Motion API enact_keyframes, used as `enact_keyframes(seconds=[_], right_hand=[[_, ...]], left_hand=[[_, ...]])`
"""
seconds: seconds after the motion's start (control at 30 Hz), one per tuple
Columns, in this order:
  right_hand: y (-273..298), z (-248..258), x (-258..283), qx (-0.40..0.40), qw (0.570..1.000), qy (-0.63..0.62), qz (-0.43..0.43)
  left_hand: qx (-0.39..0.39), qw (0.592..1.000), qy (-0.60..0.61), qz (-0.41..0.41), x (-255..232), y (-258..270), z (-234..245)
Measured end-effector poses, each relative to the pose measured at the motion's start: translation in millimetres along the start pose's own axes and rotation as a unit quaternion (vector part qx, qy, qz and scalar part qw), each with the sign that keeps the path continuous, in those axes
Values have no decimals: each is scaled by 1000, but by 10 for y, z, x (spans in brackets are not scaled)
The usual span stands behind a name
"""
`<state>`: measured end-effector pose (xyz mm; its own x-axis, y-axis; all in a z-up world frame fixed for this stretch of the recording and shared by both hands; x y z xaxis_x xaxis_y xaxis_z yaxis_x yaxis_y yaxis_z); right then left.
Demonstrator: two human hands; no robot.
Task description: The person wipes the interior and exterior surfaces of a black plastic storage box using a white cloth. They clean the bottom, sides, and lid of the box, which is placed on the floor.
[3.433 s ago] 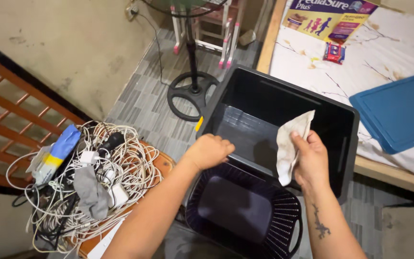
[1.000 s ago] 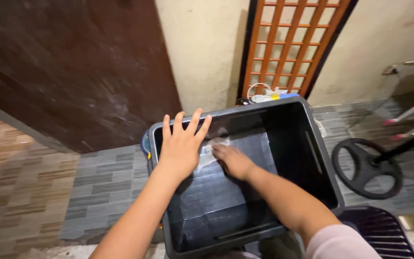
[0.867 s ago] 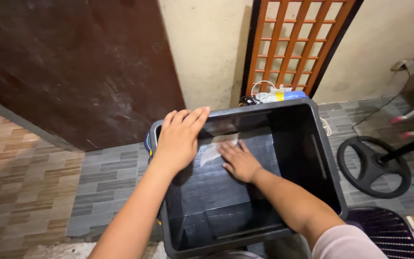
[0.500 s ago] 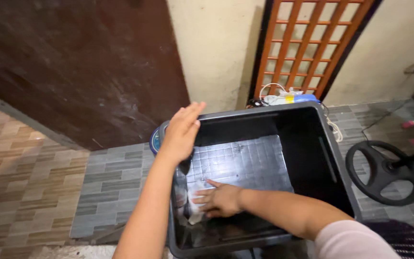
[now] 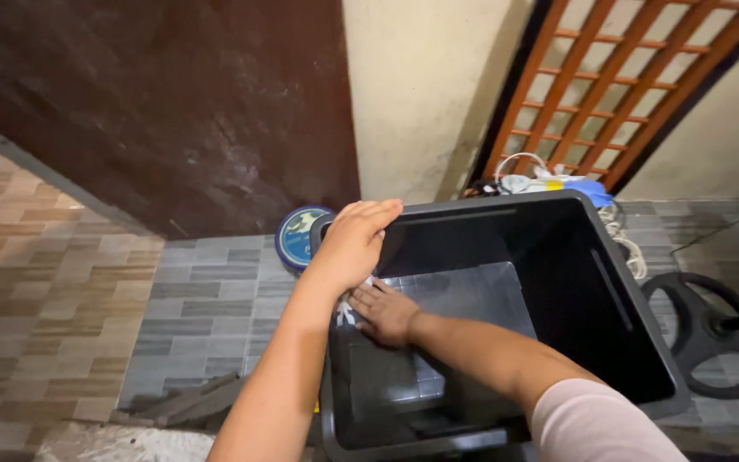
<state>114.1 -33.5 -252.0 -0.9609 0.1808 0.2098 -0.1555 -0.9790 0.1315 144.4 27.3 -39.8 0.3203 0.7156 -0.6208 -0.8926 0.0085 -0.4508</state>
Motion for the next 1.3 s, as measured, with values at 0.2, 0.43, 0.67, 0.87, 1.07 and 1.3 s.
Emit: enact_keyframes(seconds=[0.2,0.43,0.67,0.87,1.07,1.3], right_hand=[[282,77,159,158,983,-83,33],[582,273,-57,-24,999,-41,26],[217,398,220,-33,991,-45,-125],[626,148,855,65,997,21,40],[1024,-106,1126,197,958,70,198],[1131,27,1254,122,962,80,229]], left_hand=[[176,971,-118,-108,-314,176,-305],[81,996,17,-27,-524,135,56],[-32,984,169,53,-722,376,420],[48,993,111,11,-867,524,285],[-4,992,63,-110,-1115,639,229],[152,988,5,-39,-1110,794,-247]])
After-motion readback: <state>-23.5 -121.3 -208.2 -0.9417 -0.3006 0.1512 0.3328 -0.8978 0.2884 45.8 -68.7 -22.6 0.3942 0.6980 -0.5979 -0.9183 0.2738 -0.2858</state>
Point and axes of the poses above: each hand's wrist, its own y-axis away from the middle knuckle, its own z-axis out of the back of the hand, x = y × z, the point moved 8 cm from there along -y, towards the middle knuckle, and after that the axes turned 1 degree about y, right-handed, at the moved point
